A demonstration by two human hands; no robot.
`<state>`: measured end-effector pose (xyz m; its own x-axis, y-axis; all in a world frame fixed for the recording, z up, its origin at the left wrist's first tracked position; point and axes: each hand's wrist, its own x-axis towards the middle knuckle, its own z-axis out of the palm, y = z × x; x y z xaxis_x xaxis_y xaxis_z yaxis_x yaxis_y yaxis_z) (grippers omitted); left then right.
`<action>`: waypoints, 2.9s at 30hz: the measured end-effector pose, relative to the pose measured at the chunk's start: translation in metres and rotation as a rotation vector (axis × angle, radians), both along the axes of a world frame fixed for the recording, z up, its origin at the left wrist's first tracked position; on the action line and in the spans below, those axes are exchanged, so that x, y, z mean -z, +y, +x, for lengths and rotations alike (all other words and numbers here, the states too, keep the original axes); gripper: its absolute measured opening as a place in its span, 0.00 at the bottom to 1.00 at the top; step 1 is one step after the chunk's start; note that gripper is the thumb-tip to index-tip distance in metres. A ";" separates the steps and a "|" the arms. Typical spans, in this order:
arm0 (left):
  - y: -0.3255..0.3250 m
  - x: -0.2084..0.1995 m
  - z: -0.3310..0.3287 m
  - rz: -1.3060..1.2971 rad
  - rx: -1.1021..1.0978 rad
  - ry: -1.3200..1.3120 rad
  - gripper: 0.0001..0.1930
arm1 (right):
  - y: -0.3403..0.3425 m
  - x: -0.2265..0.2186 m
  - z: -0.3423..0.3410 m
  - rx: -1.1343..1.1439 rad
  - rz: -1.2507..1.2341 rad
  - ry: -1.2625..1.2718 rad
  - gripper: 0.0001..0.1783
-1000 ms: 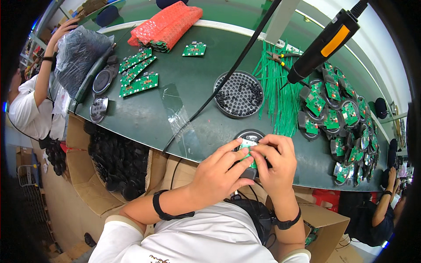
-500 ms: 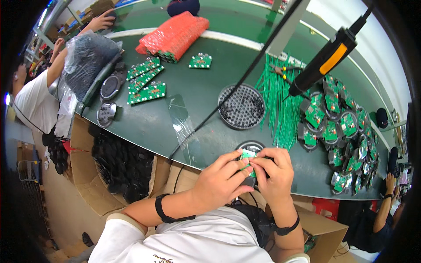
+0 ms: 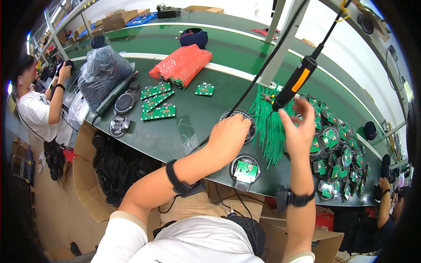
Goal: Assembling and securing green circuit boards into black plastic housings using an electric tool.
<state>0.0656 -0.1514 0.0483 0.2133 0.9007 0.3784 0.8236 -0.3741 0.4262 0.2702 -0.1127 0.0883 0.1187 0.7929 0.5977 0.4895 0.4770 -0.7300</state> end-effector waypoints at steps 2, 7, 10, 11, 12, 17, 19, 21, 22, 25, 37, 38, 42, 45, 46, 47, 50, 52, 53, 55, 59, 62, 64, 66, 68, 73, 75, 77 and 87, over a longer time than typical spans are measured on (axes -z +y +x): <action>0.015 0.001 0.007 -0.013 0.027 0.036 0.07 | 0.033 -0.011 -0.007 -0.272 -0.076 0.267 0.31; 0.029 0.011 0.006 -0.033 0.106 0.066 0.06 | 0.043 -0.027 -0.014 -0.489 -0.189 0.346 0.30; 0.029 0.019 0.007 0.032 0.094 0.082 0.06 | 0.021 -0.031 -0.007 -0.473 -0.219 0.321 0.27; 0.028 0.020 0.006 0.037 0.118 0.074 0.05 | 0.012 -0.032 -0.004 -0.484 -0.222 0.323 0.26; 0.027 0.022 0.004 0.043 0.147 0.062 0.05 | 0.004 -0.032 -0.002 -0.476 -0.254 0.349 0.25; 0.023 0.026 0.002 0.121 0.198 0.079 0.04 | -0.036 -0.034 0.004 -0.693 -0.342 0.540 0.24; 0.023 0.026 0.002 0.156 0.185 0.063 0.05 | -0.049 -0.040 0.009 -0.728 -0.378 0.446 0.32; 0.024 0.024 0.004 0.187 0.163 0.017 0.04 | -0.056 -0.046 0.010 -0.851 -0.382 0.490 0.33; 0.023 0.023 0.004 0.199 0.155 -0.009 0.04 | -0.060 -0.048 0.010 -0.830 -0.437 0.514 0.32; 0.010 0.016 0.000 0.061 0.260 -0.229 0.04 | -0.069 -0.054 0.009 -0.866 -0.496 0.604 0.26; -0.080 0.022 -0.024 -0.223 0.159 -0.685 0.07 | -0.068 -0.045 -0.012 -1.018 -0.459 0.743 0.22; -0.081 0.024 -0.024 -0.223 0.155 -0.691 0.07 | -0.070 -0.044 -0.016 -0.998 -0.437 0.742 0.21; -0.083 0.028 -0.022 -0.184 0.149 -0.701 0.08 | -0.078 -0.040 -0.029 -0.892 -0.330 0.777 0.17; -0.084 0.029 -0.021 -0.177 0.139 -0.724 0.09 | -0.081 -0.034 -0.045 -0.771 -0.221 0.764 0.15; -0.084 0.029 -0.022 -0.169 0.140 -0.722 0.09 | -0.081 -0.032 -0.049 -0.764 -0.192 0.770 0.15; -0.084 0.030 -0.022 -0.161 0.141 -0.719 0.09 | -0.082 -0.032 -0.053 -0.749 -0.177 0.754 0.15; -0.084 0.032 -0.022 -0.129 0.156 -0.705 0.09 | -0.083 -0.031 -0.062 -0.719 -0.163 0.765 0.15; -0.083 0.033 -0.023 -0.093 0.167 -0.693 0.10 | -0.084 -0.030 -0.065 -0.730 -0.168 0.777 0.15; -0.083 0.033 -0.022 -0.067 0.174 -0.687 0.10 | -0.084 -0.030 -0.066 -0.729 -0.178 0.799 0.15; -0.082 0.034 -0.022 -0.049 0.178 -0.679 0.10 | -0.084 -0.028 -0.069 -0.728 -0.173 0.770 0.15; -0.083 0.032 -0.021 -0.071 0.156 -0.667 0.10 | -0.086 -0.026 -0.070 -0.720 -0.165 0.767 0.15; -0.084 0.032 -0.019 -0.075 0.130 -0.687 0.10 | -0.087 -0.025 -0.071 -0.696 -0.153 0.772 0.15; -0.084 0.033 -0.018 -0.083 0.120 -0.699 0.11 | -0.087 -0.025 -0.071 -0.698 -0.142 0.765 0.15; -0.084 0.034 -0.018 -0.095 0.119 -0.699 0.12 | -0.086 -0.024 -0.070 -0.681 -0.130 0.759 0.15; -0.087 0.034 -0.018 -0.001 0.121 -0.630 0.15 | -0.085 -0.024 -0.068 -0.641 -0.114 0.741 0.16; -0.113 0.033 -0.015 0.138 0.232 -0.382 0.26 | -0.082 -0.018 -0.062 -0.558 -0.119 0.611 0.17; -0.121 0.034 -0.011 0.141 0.189 -0.238 0.29 | -0.082 -0.014 -0.063 -0.539 -0.134 0.616 0.18; -0.123 0.035 -0.009 0.142 0.188 -0.241 0.29 | -0.083 -0.010 -0.064 -0.524 -0.156 0.652 0.18; -0.120 0.036 -0.008 0.143 0.185 -0.259 0.29 | -0.080 -0.002 -0.062 -0.486 -0.120 0.564 0.20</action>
<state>0.0572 -0.2719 0.0118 0.2487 0.7898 0.5607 0.6076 -0.5780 0.5447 0.2079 -0.1925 0.0898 0.0011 0.8898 0.4564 -0.2195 0.4455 -0.8680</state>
